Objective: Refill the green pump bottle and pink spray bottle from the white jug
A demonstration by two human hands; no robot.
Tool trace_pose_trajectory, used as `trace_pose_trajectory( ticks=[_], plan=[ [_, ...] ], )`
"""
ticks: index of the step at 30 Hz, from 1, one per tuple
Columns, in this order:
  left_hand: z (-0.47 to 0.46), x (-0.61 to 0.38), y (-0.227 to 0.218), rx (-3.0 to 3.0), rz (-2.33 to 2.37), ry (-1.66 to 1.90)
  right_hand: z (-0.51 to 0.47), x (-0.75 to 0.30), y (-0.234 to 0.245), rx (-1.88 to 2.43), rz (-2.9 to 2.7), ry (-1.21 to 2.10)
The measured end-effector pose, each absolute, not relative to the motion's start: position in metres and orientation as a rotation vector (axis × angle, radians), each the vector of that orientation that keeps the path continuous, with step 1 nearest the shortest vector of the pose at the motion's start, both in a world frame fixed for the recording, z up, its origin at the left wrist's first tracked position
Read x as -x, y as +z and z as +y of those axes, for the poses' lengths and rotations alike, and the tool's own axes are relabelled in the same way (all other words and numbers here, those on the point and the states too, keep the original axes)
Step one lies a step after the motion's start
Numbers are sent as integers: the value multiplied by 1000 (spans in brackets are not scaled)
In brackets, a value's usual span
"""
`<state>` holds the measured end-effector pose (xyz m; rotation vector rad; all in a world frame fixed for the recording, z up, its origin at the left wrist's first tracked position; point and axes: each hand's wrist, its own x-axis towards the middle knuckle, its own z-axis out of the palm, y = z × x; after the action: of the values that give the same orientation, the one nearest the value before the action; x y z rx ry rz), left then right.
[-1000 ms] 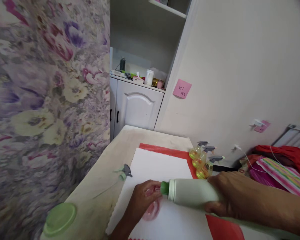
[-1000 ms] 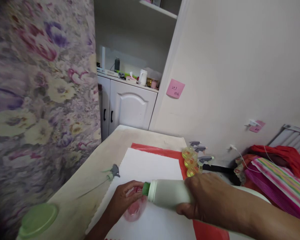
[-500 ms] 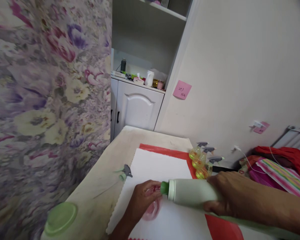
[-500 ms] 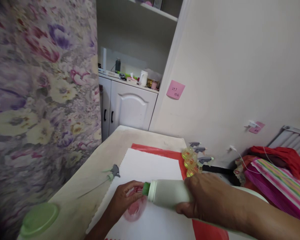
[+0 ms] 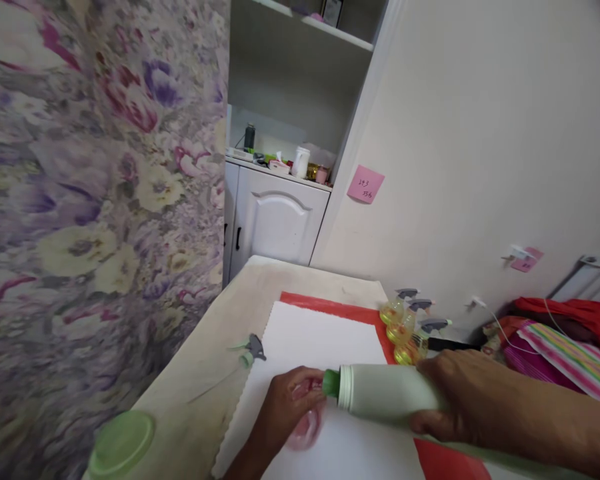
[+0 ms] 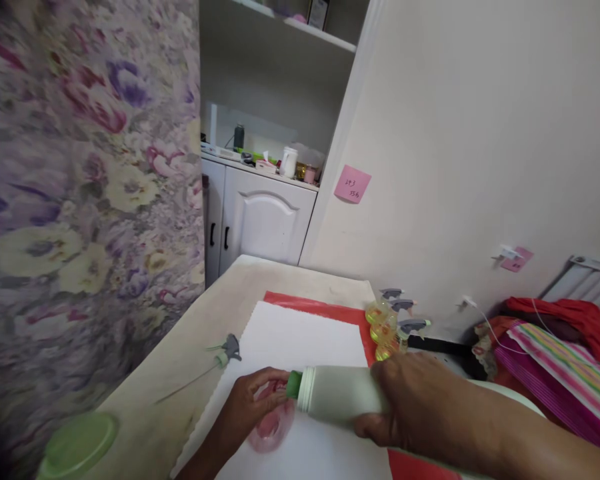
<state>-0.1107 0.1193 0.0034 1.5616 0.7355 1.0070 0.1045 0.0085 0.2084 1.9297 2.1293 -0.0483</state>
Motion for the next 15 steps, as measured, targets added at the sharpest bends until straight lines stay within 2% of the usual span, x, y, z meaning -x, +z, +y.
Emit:
trace_pose_trajectory(
  ticks=[15],
  plan=[
    [118,112,7,-1569,739,1010,8,-106,208,-1922,2144,-15]
  ],
)
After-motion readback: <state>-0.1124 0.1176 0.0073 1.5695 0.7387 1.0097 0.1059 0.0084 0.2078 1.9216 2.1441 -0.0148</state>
